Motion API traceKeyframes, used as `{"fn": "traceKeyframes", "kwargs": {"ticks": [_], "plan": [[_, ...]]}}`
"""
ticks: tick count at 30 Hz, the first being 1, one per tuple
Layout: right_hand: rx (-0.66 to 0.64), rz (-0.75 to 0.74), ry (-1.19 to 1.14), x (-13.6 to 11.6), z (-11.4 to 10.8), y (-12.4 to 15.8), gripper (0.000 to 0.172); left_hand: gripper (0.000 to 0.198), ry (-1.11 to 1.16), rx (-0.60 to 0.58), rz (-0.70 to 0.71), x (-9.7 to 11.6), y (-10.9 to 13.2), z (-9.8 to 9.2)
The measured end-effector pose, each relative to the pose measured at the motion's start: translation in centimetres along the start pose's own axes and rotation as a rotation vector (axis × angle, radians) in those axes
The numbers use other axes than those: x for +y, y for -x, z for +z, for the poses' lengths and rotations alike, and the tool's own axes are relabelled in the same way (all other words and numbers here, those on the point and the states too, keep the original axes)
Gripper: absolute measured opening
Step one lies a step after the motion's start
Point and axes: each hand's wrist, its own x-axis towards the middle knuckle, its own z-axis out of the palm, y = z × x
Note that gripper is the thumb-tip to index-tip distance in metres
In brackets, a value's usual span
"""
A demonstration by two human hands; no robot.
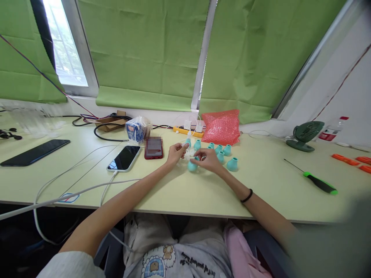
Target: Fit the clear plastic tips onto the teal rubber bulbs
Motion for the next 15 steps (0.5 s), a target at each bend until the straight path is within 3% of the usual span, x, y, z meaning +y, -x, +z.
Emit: {"fn": "traceKeyframes", "kwargs": {"ticks": [4,9,15], "plan": [[-0.104,-0.048,-0.117,-0.2,2.4,0.7,0.022,0.032,0.061,-0.072,0.002,0.4,0.3,0.2],[-0.142,-0.054,-0.196,0.3,2.6,1.1,0.019,0.030,0.111,-0.120,-0.001,0.8,0.4,0.2],[0.020,-0.009,-0.190,0.0,1.8,0.7,0.023,0.033,0.094,-0.093,0.007,1.0,0.1,-0.2]]}}
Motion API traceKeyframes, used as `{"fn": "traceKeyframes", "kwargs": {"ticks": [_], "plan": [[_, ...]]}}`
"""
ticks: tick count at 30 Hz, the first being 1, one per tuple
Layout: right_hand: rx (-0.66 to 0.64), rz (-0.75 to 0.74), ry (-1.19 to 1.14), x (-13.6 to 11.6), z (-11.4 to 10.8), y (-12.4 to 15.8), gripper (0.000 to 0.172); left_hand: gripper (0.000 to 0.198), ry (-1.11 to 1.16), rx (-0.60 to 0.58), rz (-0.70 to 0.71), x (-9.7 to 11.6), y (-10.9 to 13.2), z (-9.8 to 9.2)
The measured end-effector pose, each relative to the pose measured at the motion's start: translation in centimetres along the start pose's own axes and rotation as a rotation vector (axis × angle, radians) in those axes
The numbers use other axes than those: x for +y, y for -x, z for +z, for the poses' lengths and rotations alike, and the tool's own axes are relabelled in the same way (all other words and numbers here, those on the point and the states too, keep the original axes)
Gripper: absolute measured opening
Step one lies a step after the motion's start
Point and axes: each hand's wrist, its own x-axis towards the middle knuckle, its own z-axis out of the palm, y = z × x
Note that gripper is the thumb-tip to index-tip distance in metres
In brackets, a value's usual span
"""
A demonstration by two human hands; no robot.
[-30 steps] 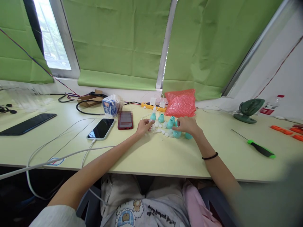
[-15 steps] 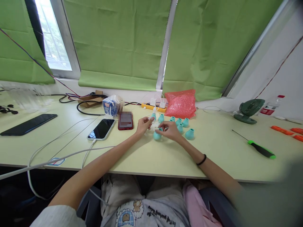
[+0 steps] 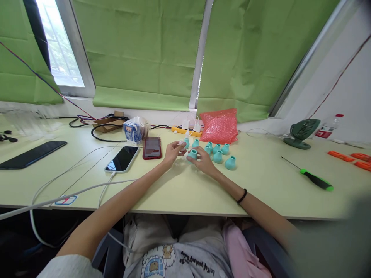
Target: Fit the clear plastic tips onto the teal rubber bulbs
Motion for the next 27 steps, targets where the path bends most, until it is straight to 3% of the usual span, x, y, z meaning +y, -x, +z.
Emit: {"fn": "traceKeyframes", "kwargs": {"ticks": [7,17,23,27], "plan": [[0.123,0.012,0.133,1.1,-0.3,-0.2,0.024,0.036,-0.119,-0.106,-0.016,0.2,0.2,0.3],[0.081,-0.039,0.196,0.5,0.7,0.5,0.016,0.046,-0.562,0.030,0.165,-0.2,0.3,0.2],[0.068,-0.038,0.199,0.2,1.1,1.1,0.014,0.023,-0.822,-0.014,0.176,-1.4,0.3,-0.3],[0.080,-0.021,0.191,0.3,1.4,1.2,0.015,0.023,-0.968,-0.035,0.193,-1.4,0.9,-0.3]]}}
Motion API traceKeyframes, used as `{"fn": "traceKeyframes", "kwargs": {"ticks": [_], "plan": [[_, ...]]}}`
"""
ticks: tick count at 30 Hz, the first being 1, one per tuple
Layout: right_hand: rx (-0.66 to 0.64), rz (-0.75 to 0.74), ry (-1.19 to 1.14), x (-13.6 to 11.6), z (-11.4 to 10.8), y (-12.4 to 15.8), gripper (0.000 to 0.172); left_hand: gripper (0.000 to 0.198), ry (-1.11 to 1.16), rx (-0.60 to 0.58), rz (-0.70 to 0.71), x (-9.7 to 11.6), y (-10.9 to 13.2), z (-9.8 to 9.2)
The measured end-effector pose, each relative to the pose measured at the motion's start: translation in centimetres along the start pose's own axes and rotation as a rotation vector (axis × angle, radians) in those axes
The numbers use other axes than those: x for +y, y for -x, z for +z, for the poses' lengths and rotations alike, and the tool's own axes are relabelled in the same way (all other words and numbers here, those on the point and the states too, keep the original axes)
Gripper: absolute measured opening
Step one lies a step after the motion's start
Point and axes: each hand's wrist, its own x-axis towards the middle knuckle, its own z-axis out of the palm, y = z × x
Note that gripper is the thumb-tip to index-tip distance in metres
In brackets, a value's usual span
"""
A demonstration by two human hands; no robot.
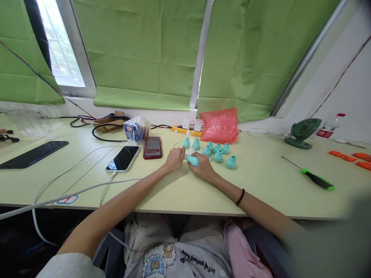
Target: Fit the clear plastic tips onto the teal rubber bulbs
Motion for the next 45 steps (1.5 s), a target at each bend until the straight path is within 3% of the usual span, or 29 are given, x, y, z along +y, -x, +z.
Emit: {"fn": "traceKeyframes", "kwargs": {"ticks": [6,12,20,27,30,35,39,45], "plan": [[-0.014,0.058,-0.091,-0.4,0.0,0.0,0.014,0.023,-0.216,-0.029,0.018,1.4,0.5,-0.6],[-0.055,0.161,-0.273,-1.3,-0.1,-0.2,0.009,0.027,-0.368,-0.028,0.127,2.1,0.9,-1.4],[-0.256,0.324,-0.522,-1.8,-0.4,-0.6,0.013,0.038,-0.391,0.067,0.284,1.9,0.8,-1.3],[-0.390,0.322,-0.600,-1.7,-1.5,-1.2,0.021,0.033,-0.333,0.109,0.356,1.5,0.8,-0.8],[-0.337,0.289,-0.554,-1.1,-2.4,-1.8,0.027,0.034,-0.284,0.144,0.323,1.7,0.7,-0.7],[-0.096,0.237,-0.390,0.4,-3.2,-2.5,0.030,0.035,-0.254,0.175,0.236,1.0,-0.1,-1.2],[-0.005,0.169,-0.220,1.4,-2.8,-2.1,0.025,0.025,-0.296,0.069,0.258,-0.6,-0.8,-1.1],[-0.012,0.075,-0.064,1.7,-2.0,-1.9,0.020,0.032,-0.329,-0.072,0.348,-1.0,0.2,0.8]]}}
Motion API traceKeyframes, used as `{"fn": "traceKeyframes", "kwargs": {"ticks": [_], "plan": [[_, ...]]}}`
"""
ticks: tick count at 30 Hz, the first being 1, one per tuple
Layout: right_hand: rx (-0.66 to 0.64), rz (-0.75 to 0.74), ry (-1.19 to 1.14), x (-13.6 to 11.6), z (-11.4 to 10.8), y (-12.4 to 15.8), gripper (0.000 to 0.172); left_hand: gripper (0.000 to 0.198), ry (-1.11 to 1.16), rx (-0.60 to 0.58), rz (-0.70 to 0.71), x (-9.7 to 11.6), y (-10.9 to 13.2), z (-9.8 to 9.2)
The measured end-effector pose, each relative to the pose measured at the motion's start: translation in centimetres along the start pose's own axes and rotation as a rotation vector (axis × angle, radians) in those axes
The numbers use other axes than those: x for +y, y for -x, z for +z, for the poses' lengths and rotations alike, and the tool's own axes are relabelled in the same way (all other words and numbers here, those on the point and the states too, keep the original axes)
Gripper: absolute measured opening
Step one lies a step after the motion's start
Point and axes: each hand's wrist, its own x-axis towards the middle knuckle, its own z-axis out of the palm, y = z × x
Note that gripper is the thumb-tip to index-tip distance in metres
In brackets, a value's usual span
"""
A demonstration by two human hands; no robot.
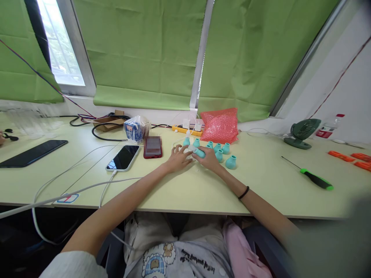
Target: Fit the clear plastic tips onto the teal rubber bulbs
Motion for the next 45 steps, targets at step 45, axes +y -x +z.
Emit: {"fn": "traceKeyframes", "kwargs": {"ticks": [45], "plan": [[-0.092,0.001,0.403,0.0,0.0,0.8,0.028,0.030,1.396,-0.062,-0.500,-0.9,-1.3,-2.0]]}}
